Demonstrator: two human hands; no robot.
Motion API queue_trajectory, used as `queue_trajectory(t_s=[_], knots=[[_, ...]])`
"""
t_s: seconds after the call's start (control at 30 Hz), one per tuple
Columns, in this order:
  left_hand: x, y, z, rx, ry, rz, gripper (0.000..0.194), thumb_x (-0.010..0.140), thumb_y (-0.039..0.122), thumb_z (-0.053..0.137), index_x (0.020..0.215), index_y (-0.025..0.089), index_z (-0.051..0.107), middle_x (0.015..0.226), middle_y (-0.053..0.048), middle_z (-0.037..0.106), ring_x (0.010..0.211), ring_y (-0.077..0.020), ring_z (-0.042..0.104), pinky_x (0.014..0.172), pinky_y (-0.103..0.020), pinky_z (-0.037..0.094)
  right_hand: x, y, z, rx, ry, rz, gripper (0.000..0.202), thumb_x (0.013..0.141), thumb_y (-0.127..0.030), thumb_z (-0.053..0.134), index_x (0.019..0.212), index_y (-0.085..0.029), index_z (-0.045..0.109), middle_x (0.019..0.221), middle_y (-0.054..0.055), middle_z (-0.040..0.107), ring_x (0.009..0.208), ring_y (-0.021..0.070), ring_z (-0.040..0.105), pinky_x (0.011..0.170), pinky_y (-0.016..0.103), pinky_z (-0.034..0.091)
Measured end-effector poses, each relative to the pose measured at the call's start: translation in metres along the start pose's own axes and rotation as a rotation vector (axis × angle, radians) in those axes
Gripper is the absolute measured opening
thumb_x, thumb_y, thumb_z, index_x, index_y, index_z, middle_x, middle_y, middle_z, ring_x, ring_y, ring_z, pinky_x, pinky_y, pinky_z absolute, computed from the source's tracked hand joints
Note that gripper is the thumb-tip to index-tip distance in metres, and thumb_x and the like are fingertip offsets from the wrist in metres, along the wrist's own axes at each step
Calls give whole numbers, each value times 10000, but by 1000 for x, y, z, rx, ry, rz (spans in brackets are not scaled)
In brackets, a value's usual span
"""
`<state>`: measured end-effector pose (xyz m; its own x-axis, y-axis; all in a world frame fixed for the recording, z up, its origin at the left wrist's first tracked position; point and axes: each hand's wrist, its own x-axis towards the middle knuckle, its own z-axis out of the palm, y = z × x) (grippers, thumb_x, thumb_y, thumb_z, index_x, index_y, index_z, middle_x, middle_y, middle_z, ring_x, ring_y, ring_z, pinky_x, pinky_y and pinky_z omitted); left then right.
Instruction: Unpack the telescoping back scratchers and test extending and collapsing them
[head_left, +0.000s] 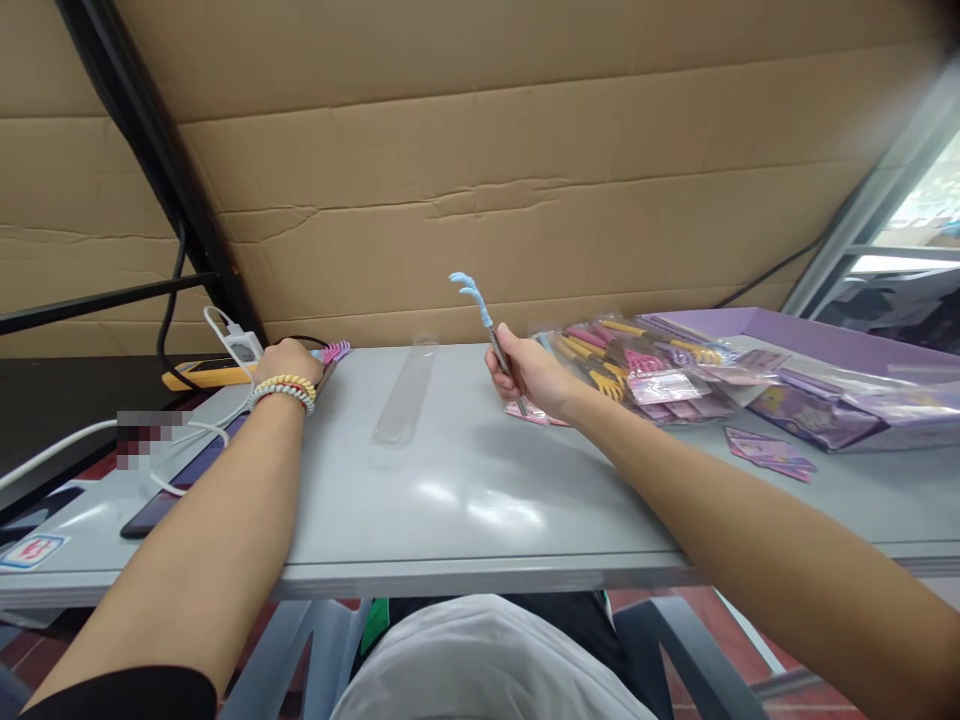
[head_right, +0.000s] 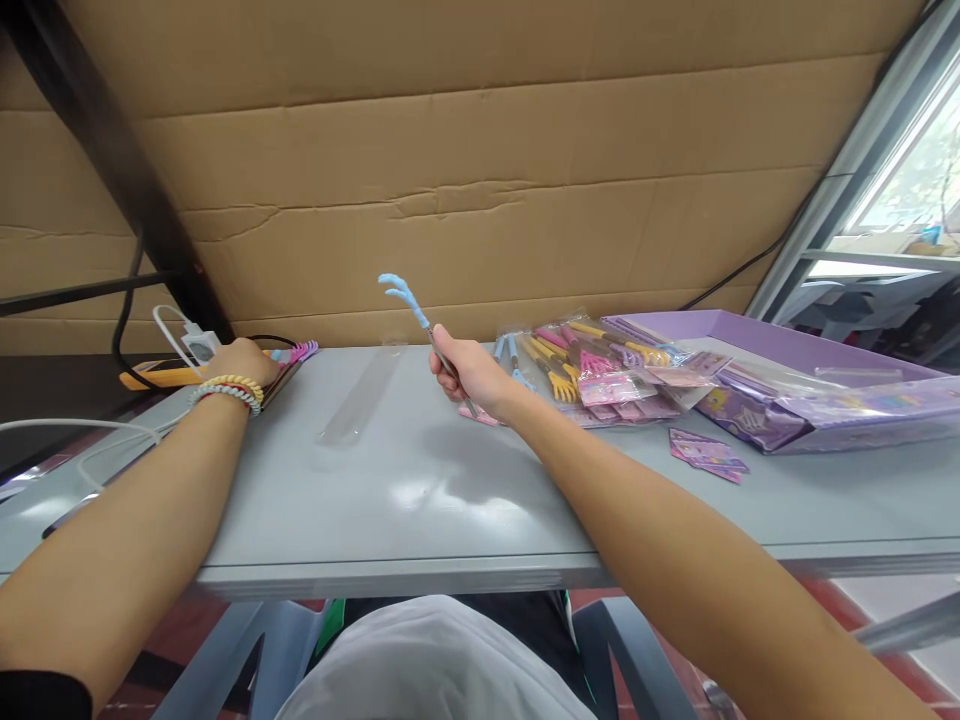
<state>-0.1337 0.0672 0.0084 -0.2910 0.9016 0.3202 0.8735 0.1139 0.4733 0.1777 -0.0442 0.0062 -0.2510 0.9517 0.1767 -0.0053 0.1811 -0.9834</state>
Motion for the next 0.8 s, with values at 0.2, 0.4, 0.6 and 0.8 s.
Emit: queue_trajectory(t_s=[0.2,0.4,0.6,0.8], knots=[[-9,6,0,197,8,-46,432,724,409,597,972,57,641,1070,-299,616,993,-422,592,745,-468,454,-1,-2,4,15,24,-85,545,738,-711,488,598,-186,443,412,-60,337,361,53,234,370,199,186],[-29,59,3,-176,222,343,320,829,392,476,936,146,650,996,-128,678,951,-248,604,857,-353,431,-4,-6,5,-99,64,-103,387,816,-582,488,772,-198,516,462,-65,400,372,64,248,374,206,198],[-66,104,14,-825,-41,556,579,904,553,221,955,133,616,858,-93,679,659,-139,592,603,-249,452,-9,-5,3,-924,99,-302,253,869,-328,446,700,-172,552,535,-19,488,481,85,382,501,226,277],[-88,105,18,-768,-615,644,462,856,514,401,711,136,624,555,-37,602,445,-100,477,451,-229,358,-11,-5,-8,-1202,44,-365,262,884,-279,400,741,-173,591,545,-3,519,500,97,399,538,237,275]])
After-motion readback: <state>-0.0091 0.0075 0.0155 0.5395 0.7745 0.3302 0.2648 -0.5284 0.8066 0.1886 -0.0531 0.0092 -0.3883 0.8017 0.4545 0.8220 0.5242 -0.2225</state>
